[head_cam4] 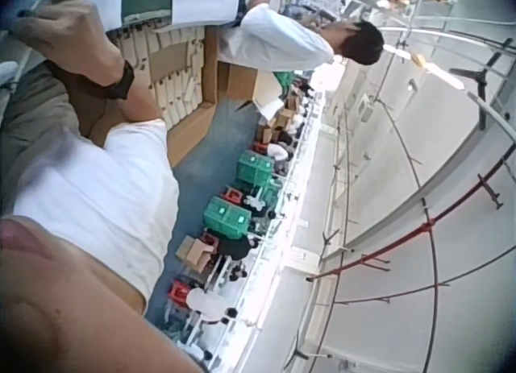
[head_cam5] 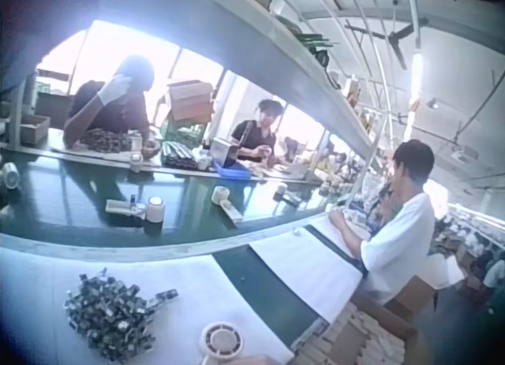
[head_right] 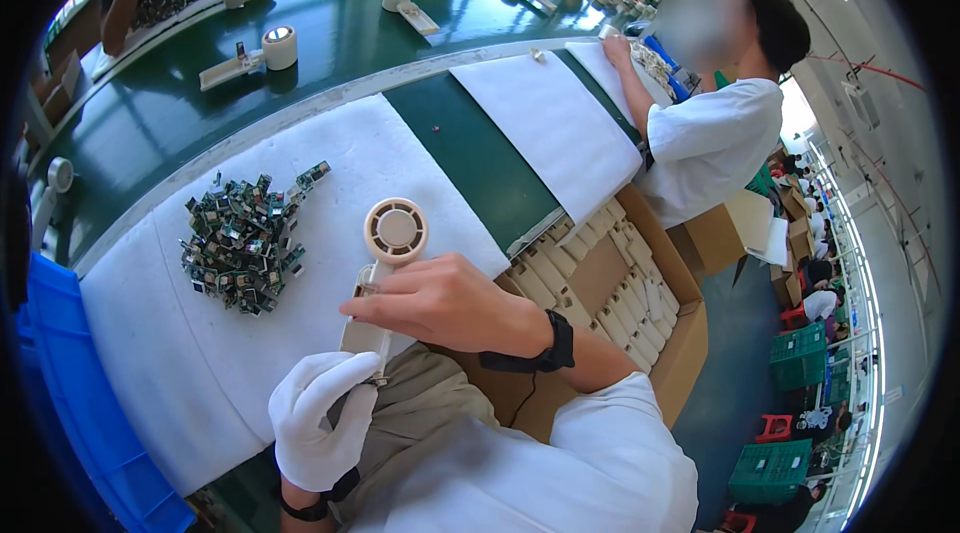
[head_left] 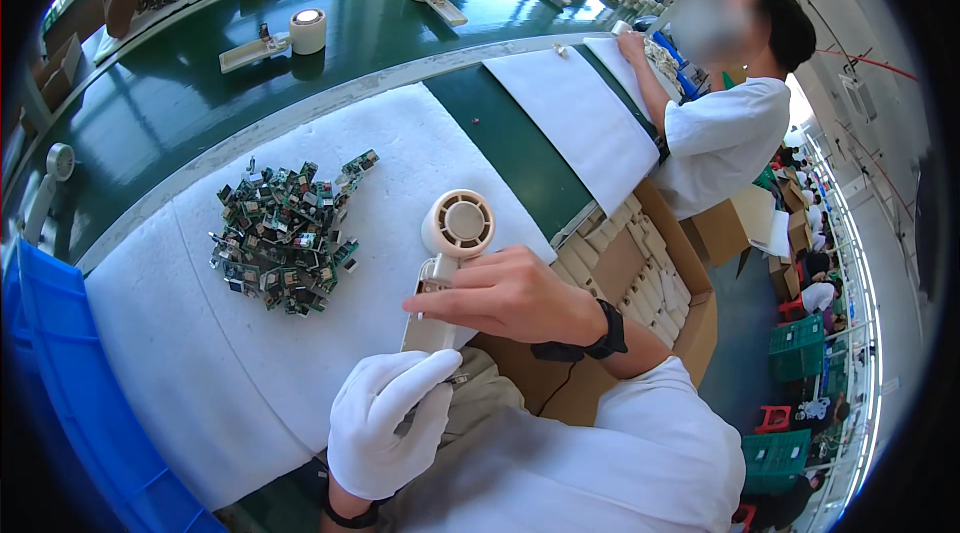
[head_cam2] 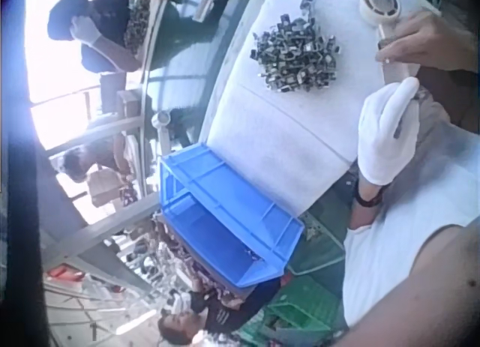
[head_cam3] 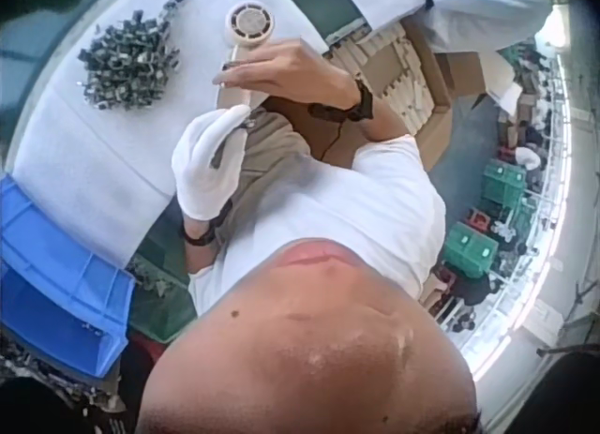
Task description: The recorder is assembling small electronic circuit boards into plastic housings at a factory workstation.
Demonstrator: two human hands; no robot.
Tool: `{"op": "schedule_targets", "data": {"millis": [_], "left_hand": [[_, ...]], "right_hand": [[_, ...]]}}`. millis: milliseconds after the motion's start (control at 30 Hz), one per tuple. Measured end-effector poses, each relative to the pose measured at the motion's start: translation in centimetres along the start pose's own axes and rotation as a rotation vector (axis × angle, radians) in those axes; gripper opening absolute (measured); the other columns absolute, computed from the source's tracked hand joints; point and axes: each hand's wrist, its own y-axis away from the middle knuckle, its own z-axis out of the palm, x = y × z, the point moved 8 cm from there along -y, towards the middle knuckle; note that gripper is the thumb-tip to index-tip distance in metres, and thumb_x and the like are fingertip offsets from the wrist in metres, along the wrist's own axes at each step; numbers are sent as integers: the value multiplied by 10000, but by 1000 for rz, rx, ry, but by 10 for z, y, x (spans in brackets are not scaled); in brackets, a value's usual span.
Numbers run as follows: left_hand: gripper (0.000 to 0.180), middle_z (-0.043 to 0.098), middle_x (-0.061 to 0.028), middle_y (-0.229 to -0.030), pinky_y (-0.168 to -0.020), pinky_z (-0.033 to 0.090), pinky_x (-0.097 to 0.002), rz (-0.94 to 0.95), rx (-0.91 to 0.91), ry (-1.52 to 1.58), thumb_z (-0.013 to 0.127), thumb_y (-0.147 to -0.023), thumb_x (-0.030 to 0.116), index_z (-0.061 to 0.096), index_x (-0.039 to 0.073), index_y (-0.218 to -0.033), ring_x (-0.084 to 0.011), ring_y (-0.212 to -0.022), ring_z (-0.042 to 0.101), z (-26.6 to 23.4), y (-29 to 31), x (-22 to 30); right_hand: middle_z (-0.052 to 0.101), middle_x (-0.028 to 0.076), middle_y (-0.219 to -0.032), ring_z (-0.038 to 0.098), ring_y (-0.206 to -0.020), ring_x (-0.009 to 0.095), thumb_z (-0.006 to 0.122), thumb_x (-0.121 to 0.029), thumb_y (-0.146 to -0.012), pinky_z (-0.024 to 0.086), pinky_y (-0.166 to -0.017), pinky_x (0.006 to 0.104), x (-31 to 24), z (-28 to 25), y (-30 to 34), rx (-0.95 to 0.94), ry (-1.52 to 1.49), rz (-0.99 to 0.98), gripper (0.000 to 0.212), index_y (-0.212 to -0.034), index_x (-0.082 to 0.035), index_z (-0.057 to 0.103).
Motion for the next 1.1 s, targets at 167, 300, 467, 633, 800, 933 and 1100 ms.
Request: {"op": "schedule_targets", "data": {"millis": [167,300,467,633,800,933,1100], "left_hand": [[368,713,-122,-933,-722,550,-353,-15,-6,-22,714,-760,-86,732,48,-1102,-284,-807,691,-3,-7,2],[385,711,-125,-936,-713,550,-347,20,-7,7,711,-761,-99,730,39,-1120,-276,-801,691,8,-14,0],[408,708,-126,-940,-705,548,-329,4,4,12,704,-763,-113,728,37,-1141,-259,-788,689,2,-9,-5],[419,713,-124,-949,-703,547,-319,4,10,20,702,-759,-118,732,43,-1145,-244,-785,687,3,-7,-4],[419,717,-117,-957,-702,548,-316,20,28,4,703,-757,-118,734,44,-1142,-240,-785,687,1,-5,-4],[419,719,-112,-955,-702,550,-317,26,30,-15,705,-759,-117,733,45,-1144,-243,-787,691,2,-6,-4],[415,718,-117,-950,-704,553,-320,17,29,-2,703,-759,-118,734,43,-1140,-252,-789,694,1,-8,-3]], "right_hand": [[660,26,-716,621,-578,189,778,-120,-858,540,-587,324,12,-2,-3,211,-133,110,209,-1066,-94,767],[696,71,-736,603,-548,183,780,-122,-872,527,-571,326,22,-5,2,244,-158,346,140,-979,-33,775],[686,74,-709,594,-546,156,747,-70,-873,482,-538,282,16,-2,-8,132,-192,409,139,-1005,-42,777],[669,50,-687,559,-515,122,722,-29,-858,437,-501,250,21,4,-3,64,-252,386,169,-1011,-66,785],[624,20,-628,508,-480,75,748,-33,-839,395,-468,244,16,5,-4,90,-247,355,162,-991,-69,791],[583,6,-578,471,-469,54,781,-48,-821,366,-459,241,22,2,-2,148,-324,466,150,-970,-63,791],[551,-9,-543,441,-459,41,808,-72,-810,349,-455,238,20,6,6,295,-252,559,143,-950,-51,788]]}}
